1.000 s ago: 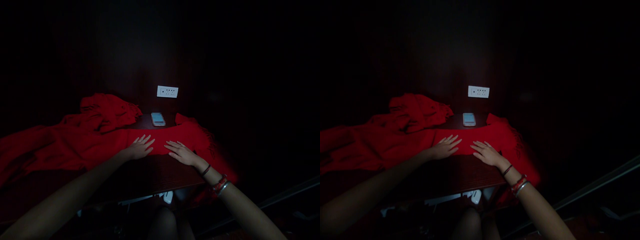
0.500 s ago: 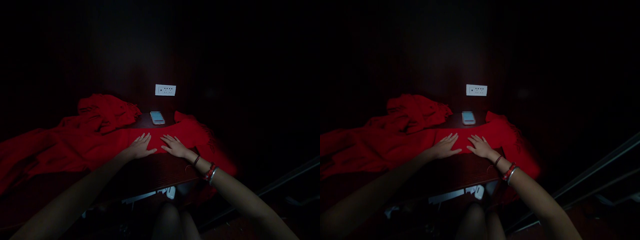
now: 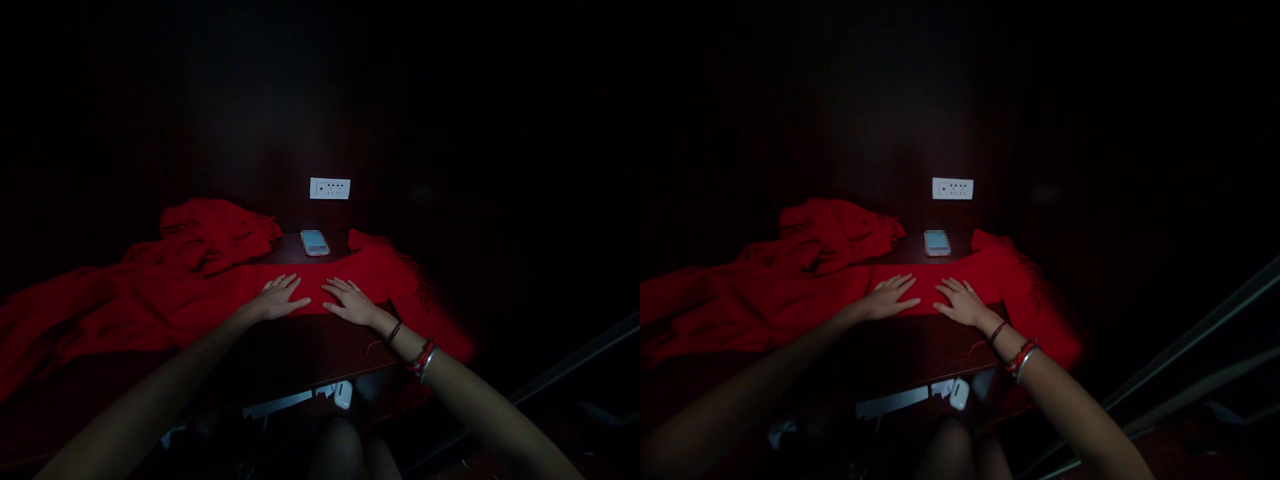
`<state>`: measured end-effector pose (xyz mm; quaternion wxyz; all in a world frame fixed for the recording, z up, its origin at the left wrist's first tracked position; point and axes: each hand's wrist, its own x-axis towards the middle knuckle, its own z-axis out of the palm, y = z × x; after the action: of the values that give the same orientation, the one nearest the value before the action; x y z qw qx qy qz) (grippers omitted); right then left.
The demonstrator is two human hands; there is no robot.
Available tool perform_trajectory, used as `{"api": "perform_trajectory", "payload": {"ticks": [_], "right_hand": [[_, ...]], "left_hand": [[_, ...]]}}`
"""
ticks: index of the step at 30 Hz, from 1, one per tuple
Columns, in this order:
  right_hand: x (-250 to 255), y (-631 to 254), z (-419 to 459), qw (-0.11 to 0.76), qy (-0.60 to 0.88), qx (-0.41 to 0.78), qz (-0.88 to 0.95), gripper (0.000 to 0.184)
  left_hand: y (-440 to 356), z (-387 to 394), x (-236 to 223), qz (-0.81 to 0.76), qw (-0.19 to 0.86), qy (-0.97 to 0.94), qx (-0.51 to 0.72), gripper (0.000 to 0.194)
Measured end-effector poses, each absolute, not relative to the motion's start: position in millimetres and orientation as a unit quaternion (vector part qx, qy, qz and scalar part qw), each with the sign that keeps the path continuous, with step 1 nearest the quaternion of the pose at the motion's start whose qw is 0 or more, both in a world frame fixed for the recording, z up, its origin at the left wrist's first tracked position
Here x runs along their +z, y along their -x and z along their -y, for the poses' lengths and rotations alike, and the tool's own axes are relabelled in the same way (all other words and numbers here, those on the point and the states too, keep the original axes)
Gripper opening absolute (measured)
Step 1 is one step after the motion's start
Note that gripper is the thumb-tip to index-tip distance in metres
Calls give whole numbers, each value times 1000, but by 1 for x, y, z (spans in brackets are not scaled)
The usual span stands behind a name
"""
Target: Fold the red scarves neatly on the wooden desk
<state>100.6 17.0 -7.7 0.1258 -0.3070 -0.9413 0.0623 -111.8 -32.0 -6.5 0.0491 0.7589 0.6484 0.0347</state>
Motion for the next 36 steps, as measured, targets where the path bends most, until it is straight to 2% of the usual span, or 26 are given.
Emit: {"api": "perform_trajectory", "payload": {"ticks": [3, 5, 8, 12, 18, 22, 28, 36], "right_hand": [[5, -92, -21, 159, 343, 83, 922, 58], [14, -79, -25, 178, 370, 89, 907, 58], [16, -55, -32, 163, 371, 94, 909, 59], [2, -42, -39, 59, 344, 100, 932, 59], [-3, -79, -67, -25, 437, 78, 896, 63], [5, -117, -88, -60, 471, 1, 880, 60], [14, -163, -101, -52, 484, -107, 867, 53], [11, -179, -110, 8, 572, -54, 818, 60]], "left_hand": [[116, 28, -9, -666, 13, -743, 62, 54], [117, 26, -10, -694, 7, -717, 56, 50], [116, 27, -10, -730, 27, -683, 25, 57], [115, 29, -9, -735, 33, -677, 2, 70], [116, 28, -9, -738, 29, -674, -3, 76], [117, 28, -10, -735, 38, -677, 2, 76], [116, 28, -8, -736, 48, -675, 7, 75], [115, 29, -7, -739, 49, -672, 8, 76]]}}
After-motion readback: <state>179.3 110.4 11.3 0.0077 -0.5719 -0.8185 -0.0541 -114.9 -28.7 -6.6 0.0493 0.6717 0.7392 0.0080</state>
